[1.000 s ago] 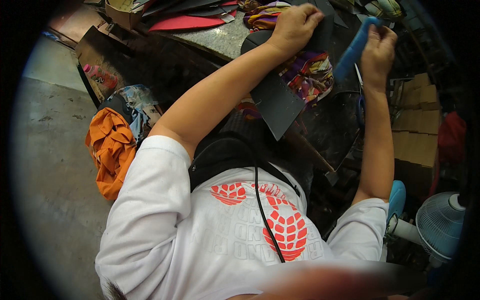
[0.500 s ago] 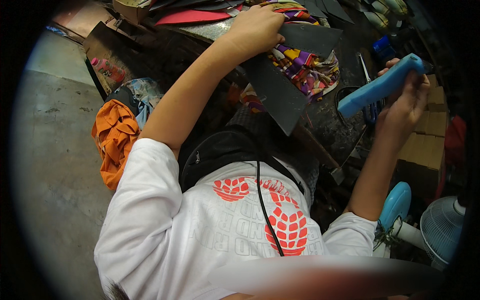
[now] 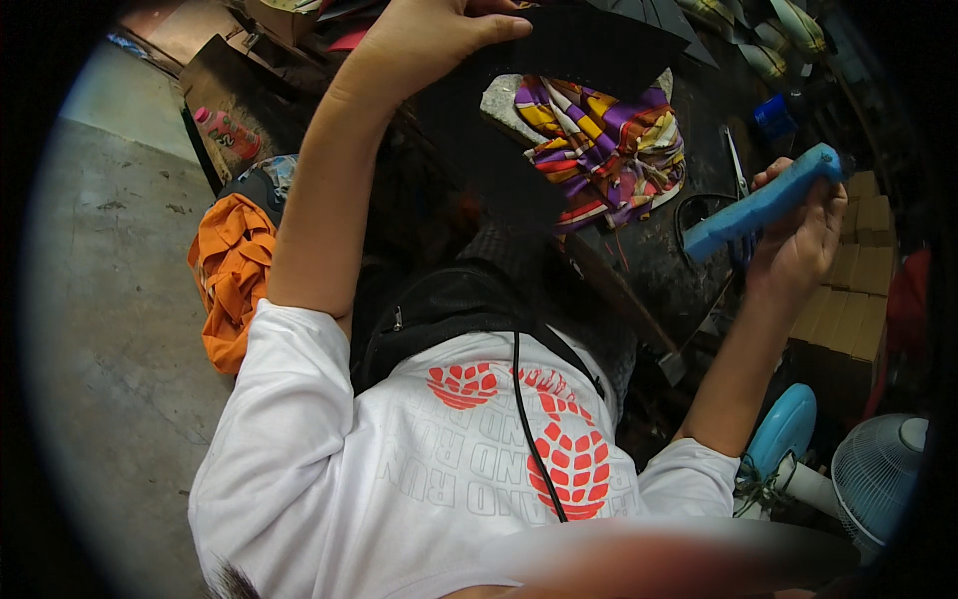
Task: The person smooths the edges of black leather pieces using a blue sanding block and trims them with scissors. They handle multiple pieces one at a time, turning them over to work different edges before placing them back on the table.
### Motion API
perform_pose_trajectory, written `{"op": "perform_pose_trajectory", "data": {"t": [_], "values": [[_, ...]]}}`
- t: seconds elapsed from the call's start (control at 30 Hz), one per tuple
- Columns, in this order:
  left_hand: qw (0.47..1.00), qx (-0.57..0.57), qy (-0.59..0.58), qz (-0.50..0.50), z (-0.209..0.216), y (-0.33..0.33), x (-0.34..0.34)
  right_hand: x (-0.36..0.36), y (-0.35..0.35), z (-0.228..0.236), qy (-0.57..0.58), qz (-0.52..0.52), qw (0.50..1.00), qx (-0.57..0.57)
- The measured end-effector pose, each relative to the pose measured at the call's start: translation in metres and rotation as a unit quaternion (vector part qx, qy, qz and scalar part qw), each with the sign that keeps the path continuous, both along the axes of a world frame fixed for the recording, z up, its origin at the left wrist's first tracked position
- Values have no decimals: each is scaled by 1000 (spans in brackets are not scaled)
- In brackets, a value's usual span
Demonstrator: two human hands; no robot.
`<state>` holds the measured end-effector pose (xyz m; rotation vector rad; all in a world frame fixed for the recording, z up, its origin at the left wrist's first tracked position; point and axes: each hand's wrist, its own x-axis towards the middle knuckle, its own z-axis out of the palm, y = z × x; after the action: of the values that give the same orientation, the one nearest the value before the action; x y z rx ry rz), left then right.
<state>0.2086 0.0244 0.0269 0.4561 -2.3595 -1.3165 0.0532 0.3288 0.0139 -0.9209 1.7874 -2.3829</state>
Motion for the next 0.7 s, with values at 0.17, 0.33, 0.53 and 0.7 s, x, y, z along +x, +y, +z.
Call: {"op": "perform_pose_trajectory", "data": {"t": [0.17,0.33,0.53,0.7], "values": [[948,284,134,-45,-11,1,5,-4,1,5,-25,98,994,-48],[896,399,181,-64,-50,35,-11,-10,-16,0,-46,79,995,33],[803,578,137,-53,-63,58,-13,-15,-35,-15,60,94,988,105],[772,615,111,-116,-72,72,-11,0,-53,-22,290,-53,941,167]]}}
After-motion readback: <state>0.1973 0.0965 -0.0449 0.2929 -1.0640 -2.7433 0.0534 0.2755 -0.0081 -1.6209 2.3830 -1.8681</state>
